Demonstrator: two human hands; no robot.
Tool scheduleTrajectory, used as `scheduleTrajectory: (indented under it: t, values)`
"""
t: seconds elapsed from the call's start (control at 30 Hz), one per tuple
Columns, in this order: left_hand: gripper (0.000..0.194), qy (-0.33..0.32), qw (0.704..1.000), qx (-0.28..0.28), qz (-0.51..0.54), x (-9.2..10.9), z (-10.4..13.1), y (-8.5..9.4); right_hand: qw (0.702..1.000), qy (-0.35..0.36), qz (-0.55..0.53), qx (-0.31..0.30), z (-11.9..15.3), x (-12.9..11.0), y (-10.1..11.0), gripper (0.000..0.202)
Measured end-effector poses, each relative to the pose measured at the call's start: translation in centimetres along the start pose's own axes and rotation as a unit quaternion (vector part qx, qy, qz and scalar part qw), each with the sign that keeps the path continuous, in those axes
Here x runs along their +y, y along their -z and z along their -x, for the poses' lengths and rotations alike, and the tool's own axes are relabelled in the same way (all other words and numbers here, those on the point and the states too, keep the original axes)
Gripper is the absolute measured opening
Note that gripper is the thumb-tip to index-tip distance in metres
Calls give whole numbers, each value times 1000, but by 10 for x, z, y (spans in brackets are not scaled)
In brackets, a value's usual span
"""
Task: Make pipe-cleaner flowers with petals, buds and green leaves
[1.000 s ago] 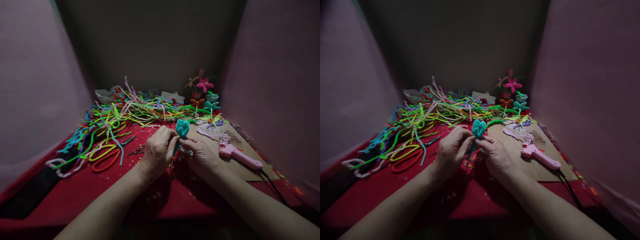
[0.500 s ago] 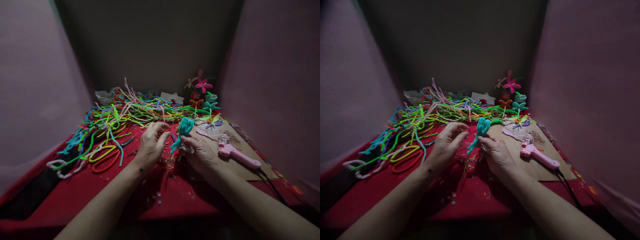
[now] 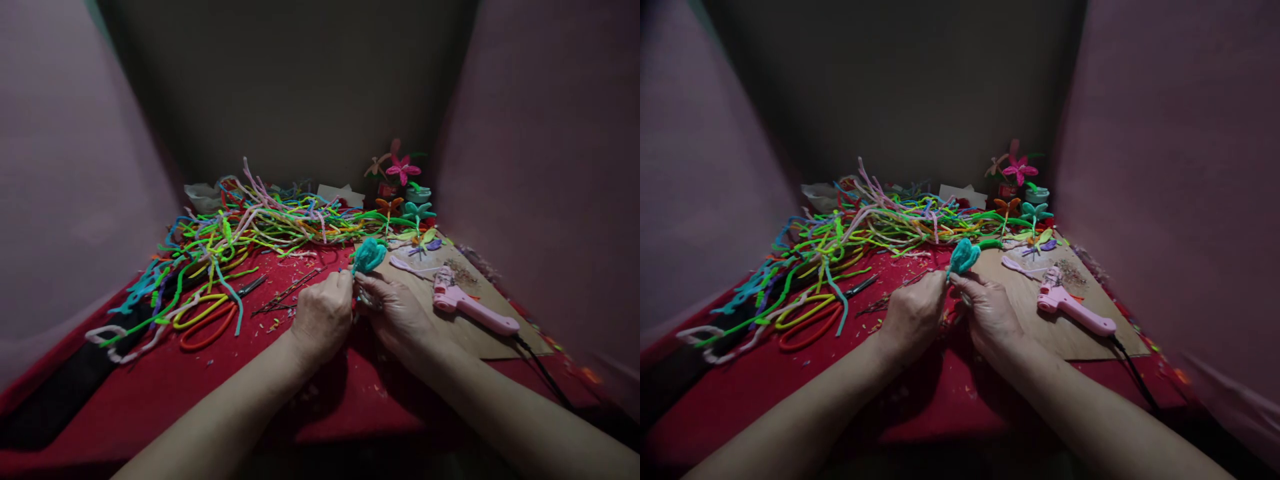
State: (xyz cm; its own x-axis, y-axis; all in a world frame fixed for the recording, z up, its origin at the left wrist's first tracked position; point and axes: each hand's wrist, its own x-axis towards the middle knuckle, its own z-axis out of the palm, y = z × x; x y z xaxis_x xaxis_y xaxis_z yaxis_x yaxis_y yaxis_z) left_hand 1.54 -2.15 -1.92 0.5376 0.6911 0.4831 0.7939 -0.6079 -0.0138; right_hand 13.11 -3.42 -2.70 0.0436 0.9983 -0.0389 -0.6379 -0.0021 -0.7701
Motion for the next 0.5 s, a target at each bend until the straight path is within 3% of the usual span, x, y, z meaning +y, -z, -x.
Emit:
scheduleTrajectory:
  t: [0.1, 0.17, 0.23, 0.4, 0.5]
  values:
    - [19, 10, 987, 37, 153, -6, 0, 1, 1000, -9, 21, -17, 1, -2, 2, 14]
    - [18, 49, 959, 42, 276, -7, -1, 5, 999, -6, 34, -32, 1, -4, 3, 14]
    - [22, 98, 913, 16, 397, -6, -3, 12, 998, 9, 38, -47, 0, -7, 4, 12]
    - [28, 178, 752, -73, 630, -2, -8, 23, 997, -3, 22, -71, -3, -11, 6, 13]
    - [29, 193, 711, -97, 669, -4, -8, 22, 996, -20, 16, -81, -3, -11, 6, 13]
